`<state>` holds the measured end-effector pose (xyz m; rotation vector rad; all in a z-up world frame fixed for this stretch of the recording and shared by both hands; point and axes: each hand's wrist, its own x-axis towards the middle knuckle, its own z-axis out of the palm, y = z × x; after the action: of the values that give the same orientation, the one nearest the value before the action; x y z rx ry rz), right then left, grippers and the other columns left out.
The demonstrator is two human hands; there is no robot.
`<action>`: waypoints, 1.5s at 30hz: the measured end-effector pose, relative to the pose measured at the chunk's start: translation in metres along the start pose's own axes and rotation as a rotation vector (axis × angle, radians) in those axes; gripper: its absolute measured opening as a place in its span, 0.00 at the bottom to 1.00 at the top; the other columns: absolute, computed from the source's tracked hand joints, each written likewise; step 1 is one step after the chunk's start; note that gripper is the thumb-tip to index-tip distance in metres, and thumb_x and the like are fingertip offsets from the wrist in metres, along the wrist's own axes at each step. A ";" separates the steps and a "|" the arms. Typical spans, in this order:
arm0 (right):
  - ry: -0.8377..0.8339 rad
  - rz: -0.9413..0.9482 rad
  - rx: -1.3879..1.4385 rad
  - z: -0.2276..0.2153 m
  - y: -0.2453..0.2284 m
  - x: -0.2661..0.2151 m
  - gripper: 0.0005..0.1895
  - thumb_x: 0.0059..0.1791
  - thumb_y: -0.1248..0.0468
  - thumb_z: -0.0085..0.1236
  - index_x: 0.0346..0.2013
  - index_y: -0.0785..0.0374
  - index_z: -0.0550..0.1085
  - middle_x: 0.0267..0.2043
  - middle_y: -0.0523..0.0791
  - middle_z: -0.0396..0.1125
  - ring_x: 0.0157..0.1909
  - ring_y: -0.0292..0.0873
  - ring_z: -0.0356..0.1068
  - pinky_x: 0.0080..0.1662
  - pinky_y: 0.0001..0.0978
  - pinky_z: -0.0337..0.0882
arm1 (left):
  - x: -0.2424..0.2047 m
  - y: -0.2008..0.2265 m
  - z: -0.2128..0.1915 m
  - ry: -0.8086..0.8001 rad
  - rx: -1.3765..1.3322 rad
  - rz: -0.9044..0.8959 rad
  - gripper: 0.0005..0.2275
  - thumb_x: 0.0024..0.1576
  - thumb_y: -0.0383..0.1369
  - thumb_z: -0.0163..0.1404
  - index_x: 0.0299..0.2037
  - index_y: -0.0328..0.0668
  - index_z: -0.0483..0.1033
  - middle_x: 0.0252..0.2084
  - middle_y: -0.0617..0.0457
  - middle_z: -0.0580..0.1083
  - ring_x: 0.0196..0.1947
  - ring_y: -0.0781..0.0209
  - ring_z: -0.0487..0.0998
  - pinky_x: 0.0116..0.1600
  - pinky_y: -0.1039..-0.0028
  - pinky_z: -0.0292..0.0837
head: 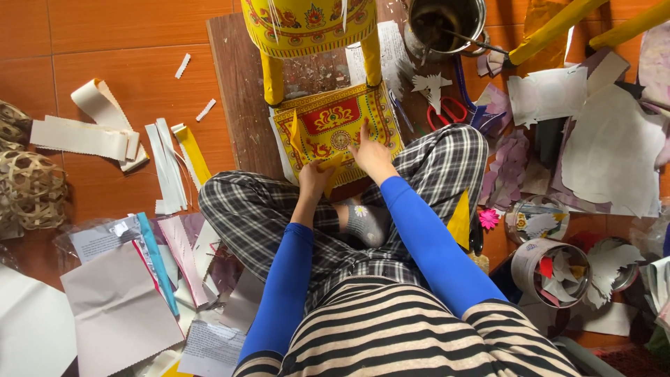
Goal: Decorating and assembling traditional paper horse structures using paper, glue, and scissors.
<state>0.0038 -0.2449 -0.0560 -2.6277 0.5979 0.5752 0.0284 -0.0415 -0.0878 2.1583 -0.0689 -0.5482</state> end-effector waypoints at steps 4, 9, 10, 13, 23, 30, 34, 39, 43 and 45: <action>0.081 -0.054 -0.030 0.020 0.005 -0.028 0.50 0.50 0.45 0.54 0.74 0.73 0.45 0.31 0.60 0.72 0.32 0.61 0.75 0.35 0.53 0.75 | 0.006 0.001 0.000 0.022 -0.009 0.026 0.21 0.49 0.40 0.64 0.47 0.31 0.81 0.34 0.41 0.81 0.35 0.52 0.84 0.41 0.66 0.78; 0.261 -0.186 0.218 0.040 0.007 -0.047 0.11 0.53 0.60 0.53 0.38 0.63 0.79 0.36 0.54 0.75 0.42 0.58 0.76 0.48 0.50 0.75 | 0.006 -0.003 0.002 -0.034 -0.120 -0.031 0.16 0.55 0.36 0.60 0.47 0.31 0.80 0.36 0.45 0.82 0.35 0.57 0.83 0.40 0.68 0.77; 0.263 -0.193 0.220 0.030 0.006 -0.051 0.11 0.53 0.60 0.53 0.38 0.63 0.79 0.36 0.54 0.75 0.42 0.58 0.76 0.48 0.50 0.75 | 0.004 0.002 -0.002 -0.027 -0.119 -0.030 0.16 0.55 0.36 0.60 0.47 0.31 0.80 0.36 0.45 0.82 0.35 0.57 0.83 0.40 0.68 0.77; 0.187 -0.118 0.657 0.015 0.007 -0.068 0.12 0.49 0.62 0.59 0.42 0.67 0.80 0.34 0.52 0.76 0.37 0.52 0.79 0.42 0.43 0.77 | -0.015 0.017 -0.016 -0.077 -0.410 -0.005 0.13 0.59 0.31 0.57 0.49 0.30 0.79 0.38 0.49 0.81 0.35 0.63 0.80 0.39 0.72 0.75; -0.319 0.095 1.873 -0.004 0.018 -0.078 0.13 0.50 0.68 0.64 0.45 0.59 0.69 0.34 0.41 0.66 0.28 0.37 0.68 0.28 0.27 0.68 | -0.039 0.030 -0.025 -0.289 -0.705 0.040 0.09 0.62 0.31 0.58 0.44 0.30 0.78 0.37 0.55 0.79 0.35 0.69 0.78 0.39 0.77 0.77; -0.399 0.169 2.190 -0.033 0.006 -0.094 0.10 0.51 0.68 0.57 0.46 0.57 0.69 0.43 0.46 0.72 0.45 0.47 0.78 0.34 0.29 0.75 | -0.046 0.048 -0.031 -0.273 -0.881 -0.076 0.05 0.60 0.28 0.58 0.41 0.33 0.81 0.31 0.55 0.78 0.27 0.69 0.76 0.30 0.78 0.72; -0.500 -0.002 2.151 -0.037 0.004 -0.097 0.11 0.53 0.66 0.53 0.50 0.63 0.72 0.46 0.47 0.73 0.46 0.44 0.77 0.45 0.30 0.78 | -0.046 0.041 -0.029 -0.423 -1.255 -0.213 0.05 0.62 0.30 0.54 0.44 0.37 0.79 0.31 0.54 0.78 0.24 0.66 0.77 0.28 0.78 0.73; -0.518 -0.267 1.982 -0.014 0.010 -0.090 0.06 0.58 0.64 0.57 0.46 0.63 0.73 0.39 0.45 0.72 0.40 0.40 0.74 0.44 0.30 0.76 | -0.041 0.035 -0.028 -0.617 -1.300 -0.149 0.08 0.67 0.33 0.49 0.46 0.37 0.77 0.32 0.53 0.79 0.22 0.66 0.77 0.27 0.81 0.71; -0.461 -0.189 1.909 -0.028 0.001 -0.097 0.06 0.55 0.64 0.59 0.44 0.62 0.73 0.38 0.42 0.71 0.36 0.37 0.73 0.40 0.28 0.74 | -0.039 0.037 -0.026 -0.585 -1.232 -0.162 0.08 0.67 0.32 0.51 0.47 0.35 0.79 0.32 0.53 0.78 0.23 0.67 0.76 0.28 0.80 0.72; -0.435 -0.165 1.832 -0.038 -0.004 -0.101 0.05 0.53 0.65 0.59 0.42 0.60 0.72 0.37 0.40 0.70 0.37 0.35 0.73 0.40 0.28 0.75 | -0.038 0.039 -0.025 -0.494 -1.157 -0.116 0.06 0.65 0.28 0.53 0.48 0.35 0.78 0.34 0.54 0.78 0.25 0.69 0.75 0.30 0.80 0.71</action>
<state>-0.0660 -0.2259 0.0236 -0.7743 0.3801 0.2353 0.0102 -0.0370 -0.0308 0.8849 0.0906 -0.8945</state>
